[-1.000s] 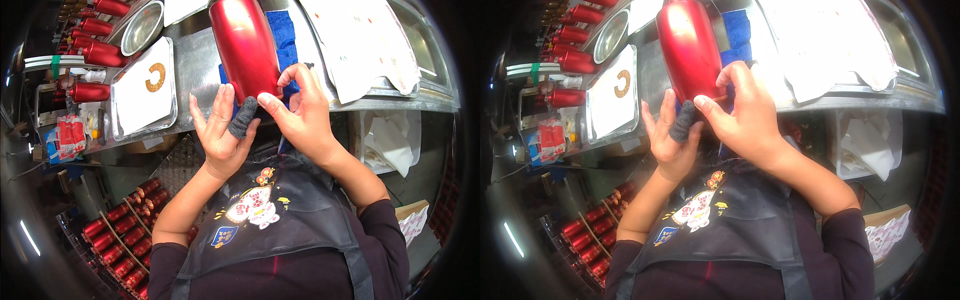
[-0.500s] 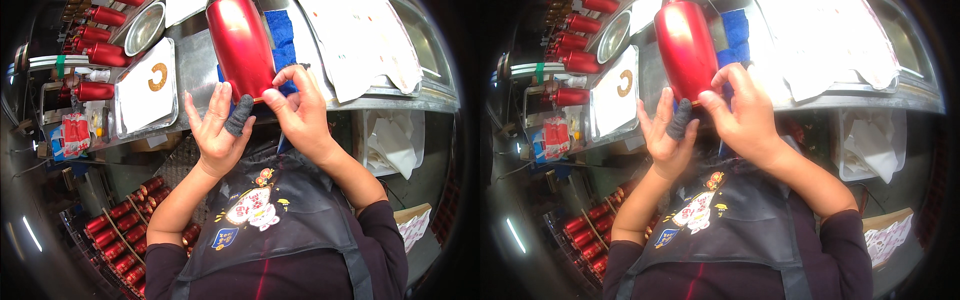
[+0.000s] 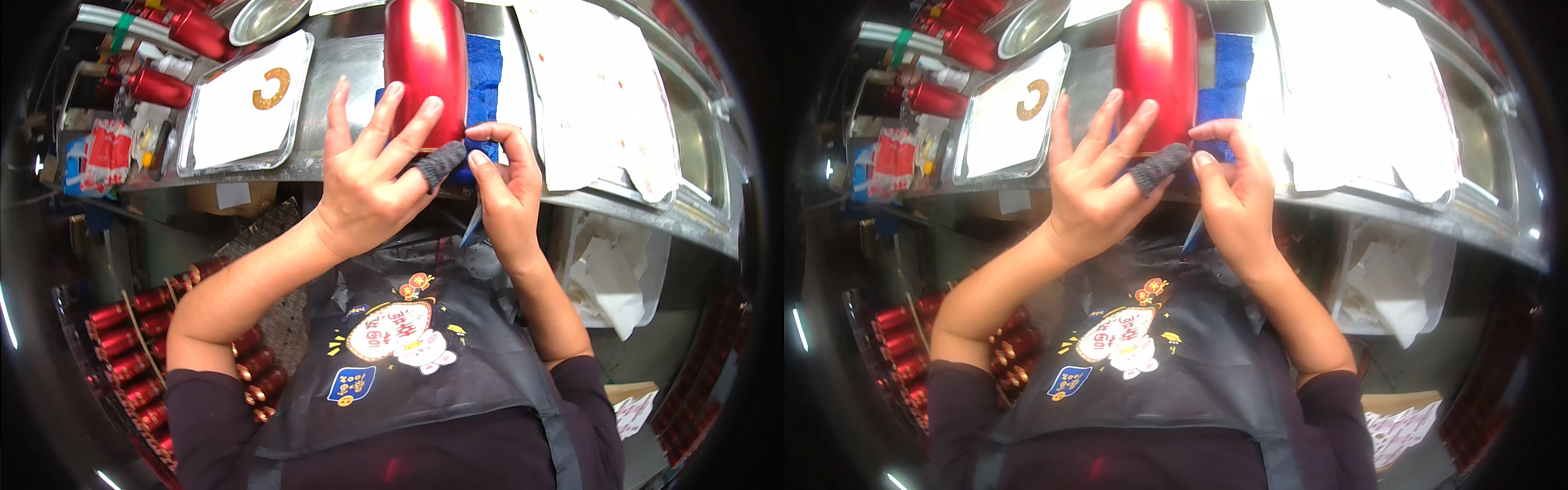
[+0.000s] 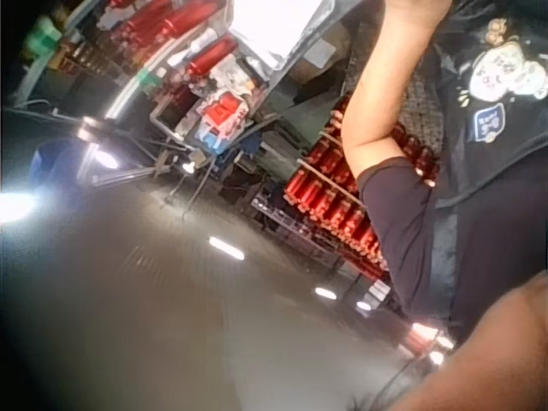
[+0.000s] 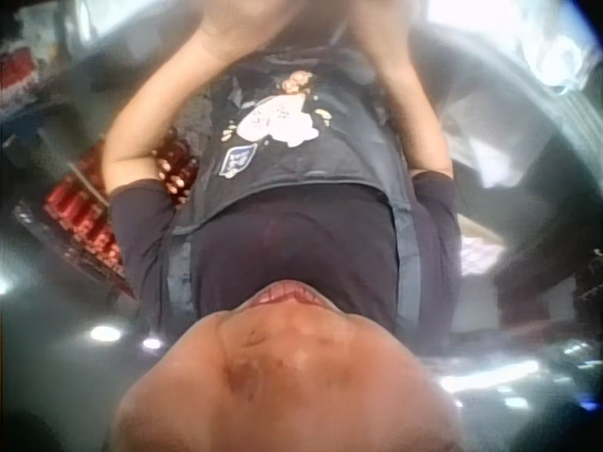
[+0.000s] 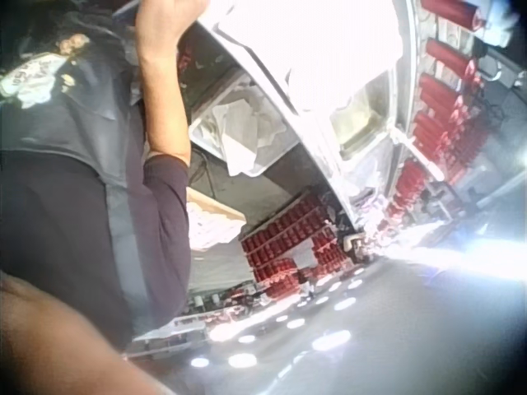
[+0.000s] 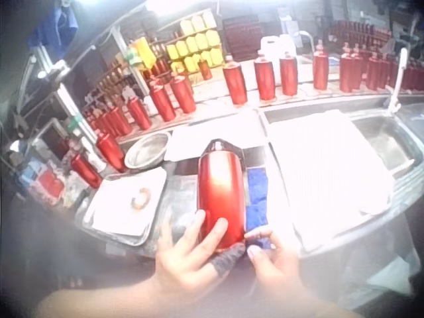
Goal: The person applies gold circular labels to the necks of red cylindrical bottles, then applies rectangular paper labels to the bottle bodies. They wipe the bottles with a cloth and place the finished bottles on a nearby rack.
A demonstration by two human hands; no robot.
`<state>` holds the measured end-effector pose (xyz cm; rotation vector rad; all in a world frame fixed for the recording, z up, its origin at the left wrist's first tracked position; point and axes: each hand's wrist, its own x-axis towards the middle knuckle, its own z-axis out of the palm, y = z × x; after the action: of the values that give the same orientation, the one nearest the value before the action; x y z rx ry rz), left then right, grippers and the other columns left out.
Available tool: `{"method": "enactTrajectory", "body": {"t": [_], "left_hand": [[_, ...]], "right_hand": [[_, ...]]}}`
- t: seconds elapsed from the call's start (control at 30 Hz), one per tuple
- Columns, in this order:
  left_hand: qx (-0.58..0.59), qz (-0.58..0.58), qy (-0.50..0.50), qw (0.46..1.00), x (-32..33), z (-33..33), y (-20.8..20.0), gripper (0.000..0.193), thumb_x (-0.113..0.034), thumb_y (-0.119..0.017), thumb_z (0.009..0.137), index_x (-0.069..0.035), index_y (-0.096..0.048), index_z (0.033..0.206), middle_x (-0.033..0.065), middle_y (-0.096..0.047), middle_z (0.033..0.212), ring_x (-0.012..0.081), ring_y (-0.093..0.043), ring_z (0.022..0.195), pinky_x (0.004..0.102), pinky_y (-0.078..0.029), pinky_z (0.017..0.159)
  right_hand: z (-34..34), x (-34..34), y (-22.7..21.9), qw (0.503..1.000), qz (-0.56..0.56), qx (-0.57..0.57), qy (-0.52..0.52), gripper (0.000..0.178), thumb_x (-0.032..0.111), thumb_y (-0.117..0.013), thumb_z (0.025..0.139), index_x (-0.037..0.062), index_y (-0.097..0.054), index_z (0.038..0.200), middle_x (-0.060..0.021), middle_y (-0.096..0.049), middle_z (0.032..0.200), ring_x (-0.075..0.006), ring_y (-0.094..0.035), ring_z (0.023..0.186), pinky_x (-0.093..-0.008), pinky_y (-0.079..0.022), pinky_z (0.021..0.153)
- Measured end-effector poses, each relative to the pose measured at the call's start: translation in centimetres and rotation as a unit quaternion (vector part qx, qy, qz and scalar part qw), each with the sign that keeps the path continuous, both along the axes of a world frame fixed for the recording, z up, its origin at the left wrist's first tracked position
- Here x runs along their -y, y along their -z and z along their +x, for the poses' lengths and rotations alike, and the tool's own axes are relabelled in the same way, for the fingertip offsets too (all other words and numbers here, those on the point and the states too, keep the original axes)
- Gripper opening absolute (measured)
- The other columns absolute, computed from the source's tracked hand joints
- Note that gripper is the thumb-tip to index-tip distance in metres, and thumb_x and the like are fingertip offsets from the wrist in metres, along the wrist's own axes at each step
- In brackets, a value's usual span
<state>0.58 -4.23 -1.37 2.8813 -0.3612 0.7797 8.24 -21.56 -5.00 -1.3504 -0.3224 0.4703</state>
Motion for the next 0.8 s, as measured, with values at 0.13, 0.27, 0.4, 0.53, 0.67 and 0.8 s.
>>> {"method": "enactTrajectory", "body": {"t": [0.13,0.27,0.4,0.53,0.67,0.8], "left_hand": [[0.017,0.010,0.007,1.000,1.3,1.1,0.2,0.016,-0.021,-0.071,0.067,-0.007,-0.064,0.062,0.0116,-0.063,0.138,0.0496,-0.048,0.135,0.0766,-0.016,0.112],[-0.010,-0.080,0.054,0.995,0.7,-0.7,-1.3,0.020,-0.009,-0.079,0.066,-0.009,-0.075,0.086,0.0161,-0.059,0.144,0.0414,-0.046,0.141,0.0663,-0.014,0.119],[0.001,-0.064,-0.002,0.998,0.3,1.1,-0.7,0.061,-0.010,-0.080,0.070,-0.006,-0.067,0.130,0.0156,-0.051,0.151,0.0387,-0.041,0.145,0.0606,-0.012,0.120],[-0.024,0.007,0.011,1.000,0.2,3.2,1.3,0.053,-0.011,-0.076,0.074,0.002,-0.063,0.124,0.0172,-0.054,0.147,0.0385,-0.039,0.145,0.0664,-0.021,0.117],[0.021,-0.179,-0.035,0.983,-0.5,1.4,3.0,0.061,-0.022,-0.079,0.083,0.003,-0.056,0.134,0.0187,-0.057,0.141,0.0389,-0.045,0.140,0.0726,-0.020,0.113],[-0.069,-0.226,-0.093,0.967,-1.7,-0.6,4.9,0.055,-0.026,-0.075,0.087,0.003,-0.058,0.131,0.0150,-0.061,0.137,0.0366,-0.050,0.136,0.0763,-0.011,0.111]], "right_hand": [[-0.2,1.3,0.1,0.998,-0.031,0.030,0.037,0.027,-0.007,-0.052,0.094,0.0013,-0.062,0.117,-0.0012,-0.061,0.104,-0.0009,-0.049,0.066,-0.0189,-0.039,0.059],[-0.9,1.9,-1.0,0.967,-0.124,0.197,0.105,0.026,-0.007,-0.056,0.091,0.0008,-0.064,0.114,-0.0044,-0.062,0.087,-0.0068,-0.050,0.059,-0.0231,-0.042,0.055],[-2.3,1.3,-1.0,0.920,-0.098,0.380,-0.021,0.026,-0.012,-0.058,0.088,-0.0024,-0.064,0.112,-0.0056,-0.064,0.091,-0.0048,-0.050,0.061,-0.0219,-0.042,0.056],[-3.2,1.2,0.3,0.955,-0.110,0.273,0.017,0.027,-0.012,-0.059,0.087,-0.0030,-0.064,0.111,-0.0052,-0.064,0.092,-0.0034,-0.048,0.060,-0.0211,-0.041,0.056],[-3.4,1.5,0.8,0.981,-0.111,0.157,-0.004,0.025,-0.010,-0.058,0.088,-0.0029,-0.063,0.111,-0.0126,-0.069,0.100,-0.0131,-0.071,0.076,-0.0253,-0.054,0.067],[-3.3,1.1,0.0,0.954,-0.184,0.237,-0.012,0.027,-0.009,-0.059,0.086,-0.0009,-0.063,0.112,-0.0130,-0.071,0.097,-0.0190,-0.073,0.072,-0.0279,-0.055,0.063]]}}
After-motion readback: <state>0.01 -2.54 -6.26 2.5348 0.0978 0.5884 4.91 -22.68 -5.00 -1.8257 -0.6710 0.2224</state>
